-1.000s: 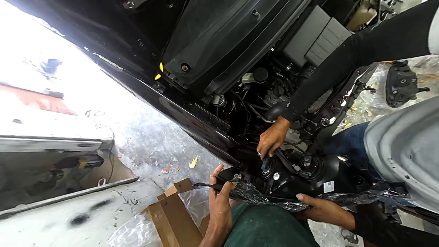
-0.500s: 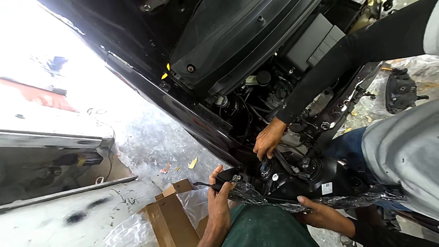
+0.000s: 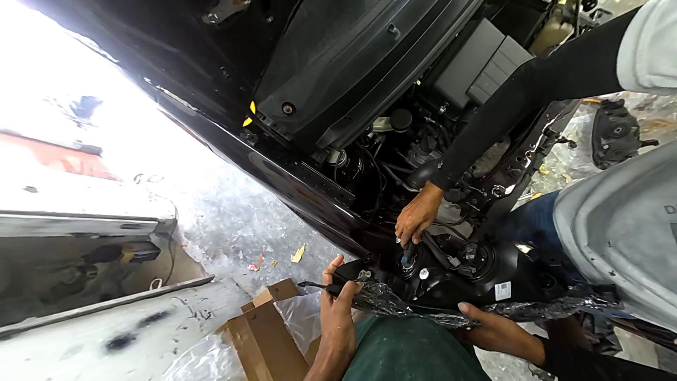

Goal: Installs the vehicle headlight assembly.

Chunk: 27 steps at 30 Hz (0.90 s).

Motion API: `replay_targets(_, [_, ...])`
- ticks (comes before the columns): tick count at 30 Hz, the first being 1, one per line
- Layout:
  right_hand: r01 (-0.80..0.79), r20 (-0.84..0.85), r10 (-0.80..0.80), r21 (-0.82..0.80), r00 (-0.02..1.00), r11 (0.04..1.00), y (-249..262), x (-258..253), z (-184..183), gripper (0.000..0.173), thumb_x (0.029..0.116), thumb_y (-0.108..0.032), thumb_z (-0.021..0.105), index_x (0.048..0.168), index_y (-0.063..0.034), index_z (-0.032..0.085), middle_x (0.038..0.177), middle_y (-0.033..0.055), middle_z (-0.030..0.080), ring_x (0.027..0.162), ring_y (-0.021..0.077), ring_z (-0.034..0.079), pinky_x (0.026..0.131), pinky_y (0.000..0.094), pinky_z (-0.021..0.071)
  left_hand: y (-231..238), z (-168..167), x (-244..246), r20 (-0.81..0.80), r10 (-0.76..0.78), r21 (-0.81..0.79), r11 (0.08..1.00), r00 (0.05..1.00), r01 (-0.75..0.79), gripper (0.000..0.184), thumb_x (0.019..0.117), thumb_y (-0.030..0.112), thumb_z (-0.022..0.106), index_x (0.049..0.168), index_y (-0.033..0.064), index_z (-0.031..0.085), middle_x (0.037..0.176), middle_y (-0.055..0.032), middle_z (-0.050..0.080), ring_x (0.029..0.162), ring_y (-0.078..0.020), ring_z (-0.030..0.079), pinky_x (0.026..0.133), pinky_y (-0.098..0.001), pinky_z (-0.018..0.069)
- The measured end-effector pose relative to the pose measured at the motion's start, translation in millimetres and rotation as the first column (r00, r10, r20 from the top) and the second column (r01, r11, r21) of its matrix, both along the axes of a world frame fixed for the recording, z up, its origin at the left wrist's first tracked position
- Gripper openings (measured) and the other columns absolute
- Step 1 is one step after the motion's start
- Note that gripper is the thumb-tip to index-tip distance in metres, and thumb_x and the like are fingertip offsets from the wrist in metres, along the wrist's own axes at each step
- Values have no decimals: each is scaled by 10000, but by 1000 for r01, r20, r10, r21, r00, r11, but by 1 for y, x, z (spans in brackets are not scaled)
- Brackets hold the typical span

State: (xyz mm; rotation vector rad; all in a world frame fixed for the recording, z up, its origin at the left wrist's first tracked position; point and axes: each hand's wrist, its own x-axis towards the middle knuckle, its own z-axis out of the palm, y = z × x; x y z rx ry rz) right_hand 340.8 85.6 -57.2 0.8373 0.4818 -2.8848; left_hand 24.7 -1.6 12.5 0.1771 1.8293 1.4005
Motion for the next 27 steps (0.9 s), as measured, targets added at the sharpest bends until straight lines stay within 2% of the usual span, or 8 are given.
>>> replay_targets(4, [-14,19,15,-57,1000,998,2,5,-3,575,964,-593,594,1295,-125,632,1248,29,700,1210,129,638,1099,285,478,2,1,1,-5,-5,-2,1000,1000,5,664,800,75,618,1441,11,460,1267,-153,609,1085,-217,635,842,-342,569])
replay_targets(8, [-24,27,26,-42,999,999,5,9,-2,607,968,-592,589,1338,-112,601,1298,34,682,1260,140,614,1131,300,457,6,3,3,-11,-18,5,1000,1000,18,681,786,76,623,1443,9,457,1277,-156,607,1098,-217,634,854,-345,569])
replay_targets(16, [0,18,0,-36,1000,999,6,8,0,646,929,-610,639,1344,-117,599,1294,48,681,1256,160,616,1131,320,457,11,5,5,-14,-27,15,1000,1000,27,685,779,82,625,1441,13,460,1286,-157,604,1113,-224,629,864,-351,568])
replay_targets(22, [-27,39,28,-5,999,1000,7,7,3,628,921,-633,632,1307,-138,626,1253,27,701,1219,141,635,1106,301,472,11,7,4,-19,-32,31,999,999,33,681,777,70,623,1438,12,466,1264,-150,607,1112,-224,624,868,-346,563])
replay_targets(27, [-45,57,43,28,997,999,6,7,4,643,949,-633,587,1340,-123,598,1285,30,686,1248,143,619,1125,313,461,9,8,3,-20,-32,34,999,999,33,692,777,85,627,1446,19,460,1281,-150,608,1119,-222,623,868,-346,561])
